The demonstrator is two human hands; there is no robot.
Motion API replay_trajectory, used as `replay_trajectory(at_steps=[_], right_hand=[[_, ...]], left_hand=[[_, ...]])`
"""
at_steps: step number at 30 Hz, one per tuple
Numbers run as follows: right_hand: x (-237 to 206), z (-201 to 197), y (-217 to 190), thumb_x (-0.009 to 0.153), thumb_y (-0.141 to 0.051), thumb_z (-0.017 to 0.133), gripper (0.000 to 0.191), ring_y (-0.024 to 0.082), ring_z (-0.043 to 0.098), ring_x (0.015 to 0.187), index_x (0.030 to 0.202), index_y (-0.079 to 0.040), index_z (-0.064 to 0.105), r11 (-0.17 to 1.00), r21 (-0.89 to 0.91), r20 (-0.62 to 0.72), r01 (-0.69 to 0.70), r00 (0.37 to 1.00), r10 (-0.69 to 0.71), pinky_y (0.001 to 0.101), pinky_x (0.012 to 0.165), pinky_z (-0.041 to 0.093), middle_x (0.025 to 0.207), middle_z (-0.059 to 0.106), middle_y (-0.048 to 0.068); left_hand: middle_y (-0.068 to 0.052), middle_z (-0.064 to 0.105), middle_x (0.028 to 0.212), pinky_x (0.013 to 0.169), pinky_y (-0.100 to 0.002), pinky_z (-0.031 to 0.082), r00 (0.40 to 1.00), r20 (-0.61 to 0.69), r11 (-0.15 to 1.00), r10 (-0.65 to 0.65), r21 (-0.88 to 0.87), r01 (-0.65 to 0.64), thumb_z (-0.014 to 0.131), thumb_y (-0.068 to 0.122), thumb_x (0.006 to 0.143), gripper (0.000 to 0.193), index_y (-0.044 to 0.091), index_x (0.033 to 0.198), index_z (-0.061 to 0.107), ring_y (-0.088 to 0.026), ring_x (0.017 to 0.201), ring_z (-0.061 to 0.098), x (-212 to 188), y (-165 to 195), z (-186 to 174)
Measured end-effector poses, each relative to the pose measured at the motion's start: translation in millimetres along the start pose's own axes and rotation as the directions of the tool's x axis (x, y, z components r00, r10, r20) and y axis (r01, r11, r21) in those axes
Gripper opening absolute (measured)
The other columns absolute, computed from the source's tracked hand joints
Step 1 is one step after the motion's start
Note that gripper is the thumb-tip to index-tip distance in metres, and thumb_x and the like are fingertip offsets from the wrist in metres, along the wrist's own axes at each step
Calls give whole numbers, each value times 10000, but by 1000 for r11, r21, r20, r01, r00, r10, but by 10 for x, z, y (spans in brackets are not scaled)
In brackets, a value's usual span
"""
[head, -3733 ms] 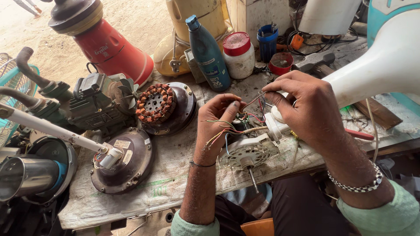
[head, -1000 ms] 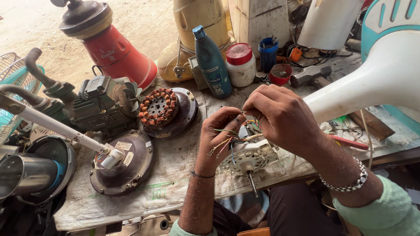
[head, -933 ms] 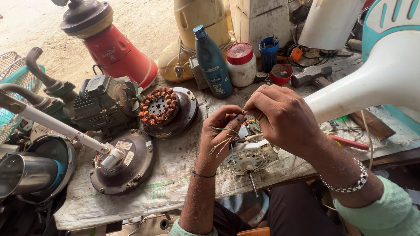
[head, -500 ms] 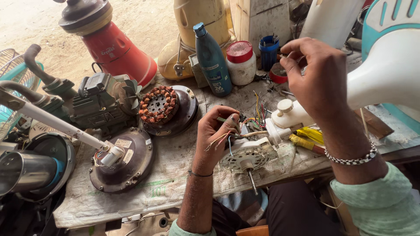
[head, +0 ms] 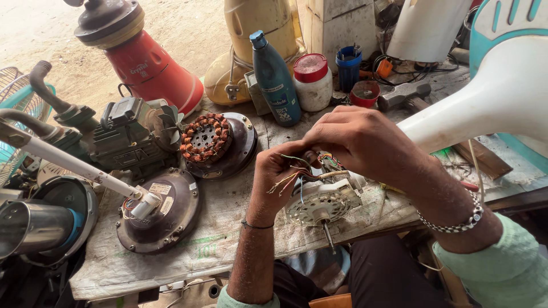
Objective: The person disassembles a fan motor, strips and twists wires, and wraps connections with electrical tape. The person uses a screwdriver to remove screws, pliers to strip wire insulation, and electrical tape to insulate the connections.
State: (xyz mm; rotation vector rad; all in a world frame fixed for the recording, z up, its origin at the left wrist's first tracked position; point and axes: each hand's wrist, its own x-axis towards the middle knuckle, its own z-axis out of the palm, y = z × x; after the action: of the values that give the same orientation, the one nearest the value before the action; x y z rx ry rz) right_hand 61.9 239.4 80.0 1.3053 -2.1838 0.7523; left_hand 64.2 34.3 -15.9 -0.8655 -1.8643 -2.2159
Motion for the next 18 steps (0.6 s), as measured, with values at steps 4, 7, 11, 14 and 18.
replay_trajectory(at_steps=[4,7,11,14,18], right_hand=[[-49,24,58,812,-20,766,115,246,728,848,921,-18,734,997,-40,-33,-69,997,68,405,756,574,885,751,84],[-73,-24,57,929,6,704,65,219,730,851,994,9,708,976,-31,-246,-218,948,204,366,745,589,933,738,109],[-92,-178,92,1001,-52,709,72,196,722,755,1019,17,718,929,-11,-287,-369,892,350,348,670,574,892,736,115],[-108,-103,72,937,-198,804,164,187,718,702,889,-52,748,970,-58,-77,-234,970,229,345,643,578,816,750,83],[-204,58,-127,886,-173,766,219,184,748,858,1064,-52,726,991,101,-4,-87,996,88,320,709,638,971,749,88]], left_hand=[[-66,766,913,677,-233,598,1000,-28,994,8,107,-5,712,110,1013,188,-12,1152,748,-85,814,716,16,-10,29],[-69,771,879,642,-224,580,997,-73,987,-1,159,13,713,112,1012,180,-10,1136,757,-83,782,714,29,-12,62],[-59,774,886,647,-223,601,995,-102,984,7,179,11,712,121,1004,189,-8,1135,758,-82,792,730,8,23,65],[-69,780,898,655,-225,607,995,-97,979,16,202,4,707,109,1008,188,-10,1146,753,-86,800,734,-19,37,59],[-82,769,959,680,-232,611,992,-129,997,6,72,3,694,72,1004,203,-16,1185,723,-95,822,726,-18,6,45]])
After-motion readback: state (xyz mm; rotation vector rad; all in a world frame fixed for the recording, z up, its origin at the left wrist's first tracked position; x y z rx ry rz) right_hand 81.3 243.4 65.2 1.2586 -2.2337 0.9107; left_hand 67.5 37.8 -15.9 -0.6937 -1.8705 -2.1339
